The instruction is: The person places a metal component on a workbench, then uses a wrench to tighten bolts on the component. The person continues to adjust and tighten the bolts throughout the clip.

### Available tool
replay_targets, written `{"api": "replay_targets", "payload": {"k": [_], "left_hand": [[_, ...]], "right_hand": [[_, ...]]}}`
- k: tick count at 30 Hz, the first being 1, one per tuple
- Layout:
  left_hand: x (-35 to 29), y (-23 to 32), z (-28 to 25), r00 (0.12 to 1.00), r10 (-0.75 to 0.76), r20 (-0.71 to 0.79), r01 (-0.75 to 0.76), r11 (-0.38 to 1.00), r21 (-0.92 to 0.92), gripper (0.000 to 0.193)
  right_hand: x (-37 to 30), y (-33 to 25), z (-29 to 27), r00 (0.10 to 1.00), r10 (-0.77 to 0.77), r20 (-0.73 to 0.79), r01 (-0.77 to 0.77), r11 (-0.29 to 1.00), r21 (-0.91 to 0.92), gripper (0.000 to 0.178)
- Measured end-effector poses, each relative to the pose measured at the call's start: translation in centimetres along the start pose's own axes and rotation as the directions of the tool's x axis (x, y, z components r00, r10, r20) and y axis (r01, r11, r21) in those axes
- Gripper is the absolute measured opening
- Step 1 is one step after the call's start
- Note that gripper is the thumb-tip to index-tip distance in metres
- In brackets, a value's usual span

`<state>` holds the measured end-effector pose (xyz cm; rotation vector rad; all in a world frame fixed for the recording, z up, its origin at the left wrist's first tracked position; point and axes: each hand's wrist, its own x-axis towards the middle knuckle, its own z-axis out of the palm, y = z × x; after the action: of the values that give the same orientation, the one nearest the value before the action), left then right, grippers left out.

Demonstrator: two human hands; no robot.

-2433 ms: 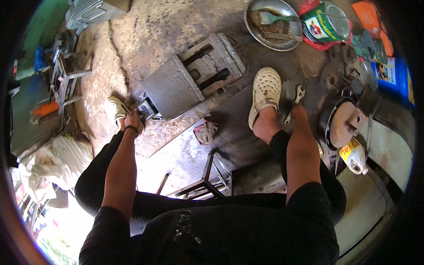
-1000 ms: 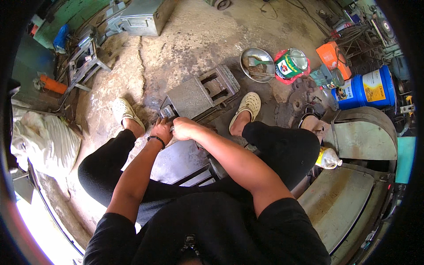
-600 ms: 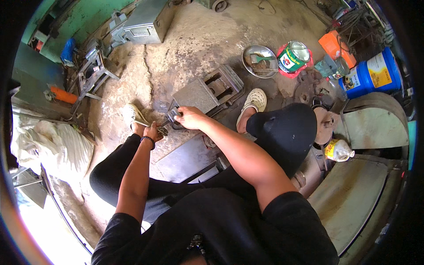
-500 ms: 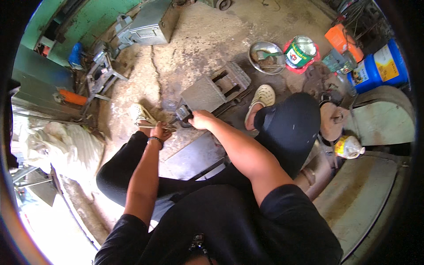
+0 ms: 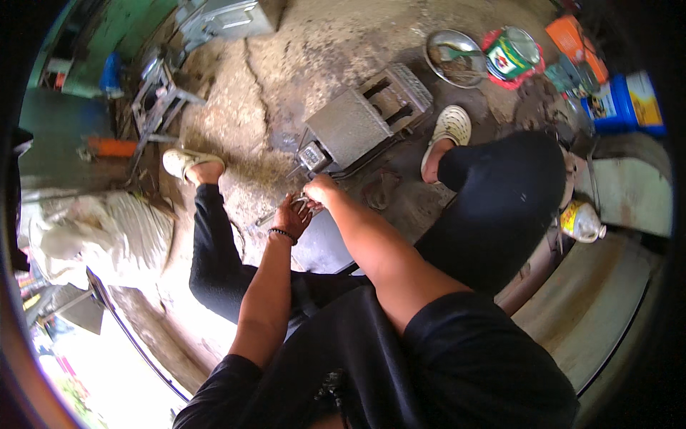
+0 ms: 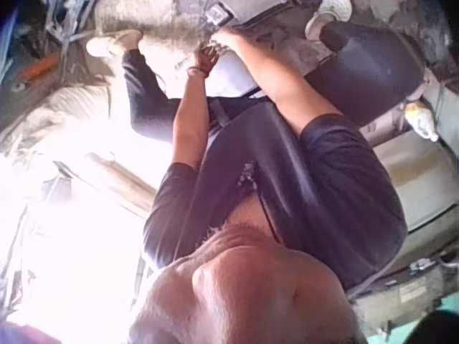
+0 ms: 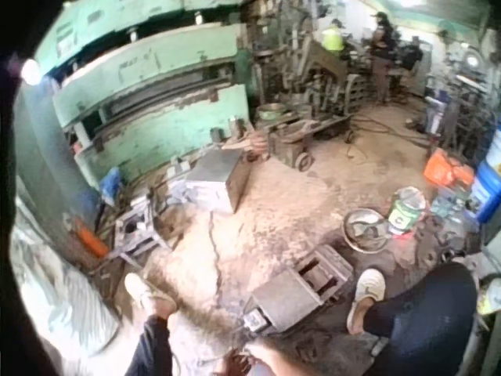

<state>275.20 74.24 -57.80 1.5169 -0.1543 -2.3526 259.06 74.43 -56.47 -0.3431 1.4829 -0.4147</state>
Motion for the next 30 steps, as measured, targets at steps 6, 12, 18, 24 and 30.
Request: {"api": "replay_targets", "payload": {"k": [6,12,18,24,30], "left_hand": [[0.8,2.3,-0.9,0.976,-0.106,-0.192,0.134,0.981,0.139,0.053],[-1.5,4.5,-0.6,0.887,0.460,0.051,0.007,-0.123,0.992,0.053],[-0.6,6.0,1.1,0.928,0.144,0.344,-0.293,-0.290,0.911,0.064],[1.3,5.5,-1.1,0.938,0.170,0.302,-0.290,-0.091,0.953,0.063],[5.1,3.8,-3.2,0.918,0.387,-0.090,-0.032,0.299,0.954,0.080]], "right_hand": [[5.2,3.8,2.2,0.982,-0.047,-0.181,0.112,0.924,0.366,0.038],[7.7,5.0,1.1,0.961,-0.063,-0.271,0.005,0.978,-0.208,0.034],[8.4,5.7,1.7,0.983,-0.059,-0.171,0.055,0.998,-0.034,0.041],[6.2,4.8,0.8,0.994,-0.067,-0.082,0.068,0.998,0.007,0.033],[3.5,4.6,-0.2,0.985,-0.032,-0.167,0.038,0.999,0.032,0.059]]}}
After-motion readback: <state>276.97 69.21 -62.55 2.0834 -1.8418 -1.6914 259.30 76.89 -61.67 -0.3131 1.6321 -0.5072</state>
